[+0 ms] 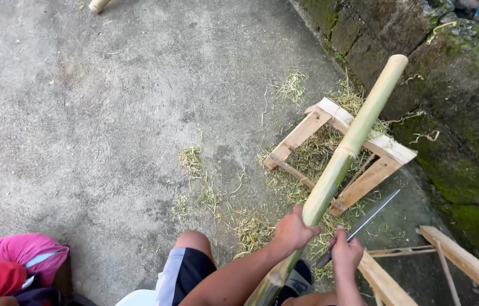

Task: Shaving and smoothing the outer layer of a bamboo pole using a knife.

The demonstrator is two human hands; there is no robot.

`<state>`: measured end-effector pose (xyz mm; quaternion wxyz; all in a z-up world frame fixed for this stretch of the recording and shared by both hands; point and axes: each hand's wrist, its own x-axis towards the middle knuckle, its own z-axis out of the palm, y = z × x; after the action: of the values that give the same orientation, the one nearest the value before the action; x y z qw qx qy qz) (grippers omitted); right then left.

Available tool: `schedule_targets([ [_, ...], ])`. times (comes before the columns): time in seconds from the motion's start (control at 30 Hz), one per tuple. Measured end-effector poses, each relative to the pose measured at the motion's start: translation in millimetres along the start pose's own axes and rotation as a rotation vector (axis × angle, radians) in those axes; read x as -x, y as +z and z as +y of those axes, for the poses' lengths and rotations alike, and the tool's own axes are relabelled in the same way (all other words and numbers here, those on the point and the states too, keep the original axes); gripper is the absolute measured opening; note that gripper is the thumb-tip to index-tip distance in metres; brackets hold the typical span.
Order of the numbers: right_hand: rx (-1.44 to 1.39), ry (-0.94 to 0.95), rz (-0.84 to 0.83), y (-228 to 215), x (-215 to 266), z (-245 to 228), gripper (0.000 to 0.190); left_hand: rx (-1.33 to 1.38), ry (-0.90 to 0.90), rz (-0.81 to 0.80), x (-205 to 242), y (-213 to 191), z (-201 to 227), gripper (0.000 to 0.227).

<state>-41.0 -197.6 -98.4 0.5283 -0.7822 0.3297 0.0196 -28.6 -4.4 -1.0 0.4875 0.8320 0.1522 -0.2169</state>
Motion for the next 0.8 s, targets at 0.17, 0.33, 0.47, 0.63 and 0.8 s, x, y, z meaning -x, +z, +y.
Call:
schedule_targets([
  [0.17,-0.037,-0.012,-0.019,-8.6,1.9,5.4,0.037,-0.039,0.102,-0.016,30.6,-8.3,-26.8,0.092],
  [0.33,-0.043,0.029,-0.002,-10.5,22.9,10.3,0.036,-0.066,0.076,-0.063,43.7,-12.3,-42.8,0.087],
  [0.47,-0.183,0.061,-0.039,-11.1,29.8,14.0,0.031,-0.065,0.064,-0.063,44.9,-15.2,-42.5,0.074],
  [0.63,-0.343,0.143,-0.105,-32.6,46.3,2.7,0.025,-0.127,0.090,0.026,49.7,-1.0,-45.2,0.071],
  [0.8,-0.252,0.182,-0.104,-49.6,63.5,-24.4,0.025,-0.085,0.068,0.043,60.7,-10.6,-39.4,0.072],
])
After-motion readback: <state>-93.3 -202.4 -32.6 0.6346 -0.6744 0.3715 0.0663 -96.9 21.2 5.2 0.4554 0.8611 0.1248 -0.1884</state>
